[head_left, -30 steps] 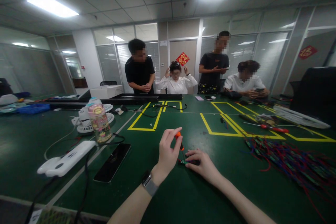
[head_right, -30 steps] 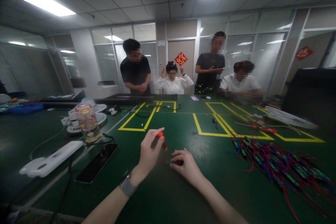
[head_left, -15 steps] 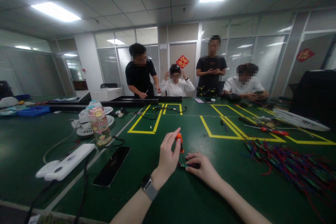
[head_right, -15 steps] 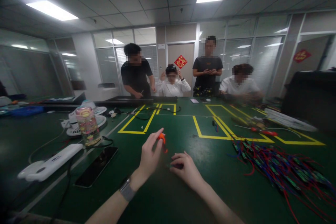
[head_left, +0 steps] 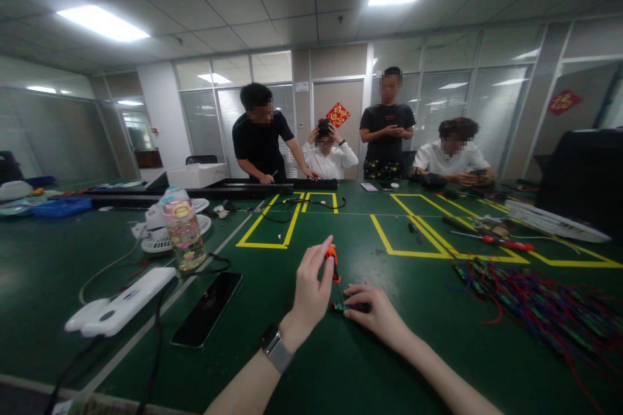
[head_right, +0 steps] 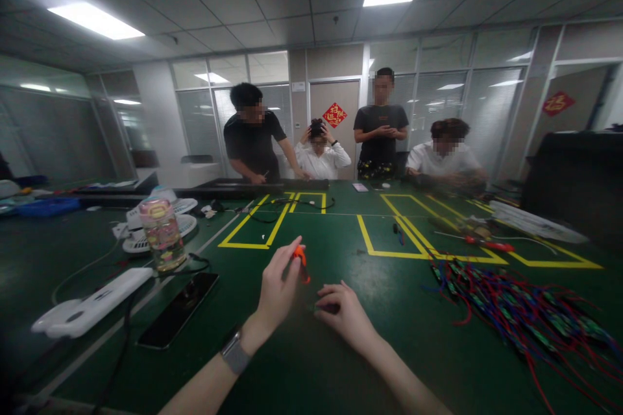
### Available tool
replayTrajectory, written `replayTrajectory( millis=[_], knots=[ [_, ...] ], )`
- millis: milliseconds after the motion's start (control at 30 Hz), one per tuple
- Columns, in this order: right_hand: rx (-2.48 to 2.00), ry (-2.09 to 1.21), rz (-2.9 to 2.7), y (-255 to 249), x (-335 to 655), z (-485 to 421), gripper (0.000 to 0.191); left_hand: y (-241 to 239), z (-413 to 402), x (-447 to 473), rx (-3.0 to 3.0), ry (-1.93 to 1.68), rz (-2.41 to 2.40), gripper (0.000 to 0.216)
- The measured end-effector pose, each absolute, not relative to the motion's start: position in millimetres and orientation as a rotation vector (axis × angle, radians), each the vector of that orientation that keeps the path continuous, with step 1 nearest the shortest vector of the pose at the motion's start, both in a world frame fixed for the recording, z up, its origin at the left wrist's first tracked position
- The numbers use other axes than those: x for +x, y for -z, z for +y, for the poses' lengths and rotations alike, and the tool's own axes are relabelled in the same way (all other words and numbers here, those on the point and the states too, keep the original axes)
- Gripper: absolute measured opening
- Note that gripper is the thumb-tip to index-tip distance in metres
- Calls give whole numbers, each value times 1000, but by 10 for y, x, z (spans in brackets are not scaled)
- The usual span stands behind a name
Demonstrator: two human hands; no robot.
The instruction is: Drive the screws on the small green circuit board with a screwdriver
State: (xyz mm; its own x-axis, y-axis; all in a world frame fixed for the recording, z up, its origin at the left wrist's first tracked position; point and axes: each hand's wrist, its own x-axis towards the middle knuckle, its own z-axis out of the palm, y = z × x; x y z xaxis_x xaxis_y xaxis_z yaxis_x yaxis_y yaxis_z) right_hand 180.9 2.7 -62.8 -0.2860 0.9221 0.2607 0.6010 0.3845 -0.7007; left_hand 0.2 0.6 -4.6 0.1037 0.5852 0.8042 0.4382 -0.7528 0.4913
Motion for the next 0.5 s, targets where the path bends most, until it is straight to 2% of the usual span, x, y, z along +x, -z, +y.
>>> replayTrajectory(
  millis=[267,500],
  knots=[
    [-1299,-626,-2001,623,1809,25,15,44,13,2,2272,-1816,1056,29],
    [-1303,-619,-2009,653,1808,52,17,49,4,17,2266,-1709,1110,36]
  ],
)
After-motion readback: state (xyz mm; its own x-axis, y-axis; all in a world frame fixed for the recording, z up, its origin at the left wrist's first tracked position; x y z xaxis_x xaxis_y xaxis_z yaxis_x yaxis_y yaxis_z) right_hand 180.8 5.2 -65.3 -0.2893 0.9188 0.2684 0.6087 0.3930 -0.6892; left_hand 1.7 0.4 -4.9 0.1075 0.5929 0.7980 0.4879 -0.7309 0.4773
